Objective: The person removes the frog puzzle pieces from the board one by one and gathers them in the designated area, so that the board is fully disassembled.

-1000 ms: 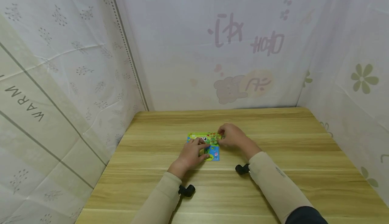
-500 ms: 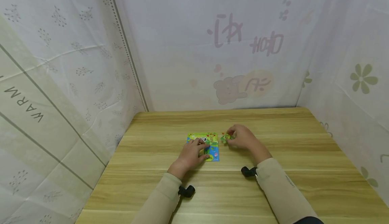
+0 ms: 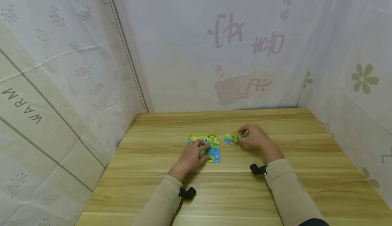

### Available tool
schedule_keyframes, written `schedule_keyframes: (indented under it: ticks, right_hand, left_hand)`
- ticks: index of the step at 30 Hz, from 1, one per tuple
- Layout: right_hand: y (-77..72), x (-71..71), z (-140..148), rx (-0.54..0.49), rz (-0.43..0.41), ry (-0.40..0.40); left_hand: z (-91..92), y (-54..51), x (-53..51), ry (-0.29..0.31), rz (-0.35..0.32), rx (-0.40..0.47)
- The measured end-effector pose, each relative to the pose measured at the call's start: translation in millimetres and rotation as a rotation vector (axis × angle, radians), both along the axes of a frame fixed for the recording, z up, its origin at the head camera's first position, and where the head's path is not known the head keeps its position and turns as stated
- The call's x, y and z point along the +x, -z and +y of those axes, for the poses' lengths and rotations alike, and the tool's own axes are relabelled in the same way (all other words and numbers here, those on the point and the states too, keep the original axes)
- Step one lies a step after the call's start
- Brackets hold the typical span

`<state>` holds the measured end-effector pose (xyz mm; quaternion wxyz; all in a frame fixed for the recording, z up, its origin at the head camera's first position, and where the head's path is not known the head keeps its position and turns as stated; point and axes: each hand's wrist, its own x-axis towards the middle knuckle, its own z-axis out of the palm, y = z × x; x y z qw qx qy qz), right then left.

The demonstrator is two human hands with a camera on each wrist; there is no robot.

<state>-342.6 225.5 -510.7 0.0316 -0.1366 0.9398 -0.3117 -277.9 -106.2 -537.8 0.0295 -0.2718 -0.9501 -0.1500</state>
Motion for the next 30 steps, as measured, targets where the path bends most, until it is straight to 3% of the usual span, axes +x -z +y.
schedule_keyframes:
  ticks: [13, 30]
  right_hand:
    - [1.3, -1.8, 38, -0.024, -0.042, 0.018]
    - [2.9, 7.0, 66, -0.042, -0.116, 0.074]
  left_hand:
    - [-0.7, 1.9, 0.5, -0.002, -0.003, 0.008]
    - [-0.3, 0.6, 0.2, 0.008, 0.014, 0.01]
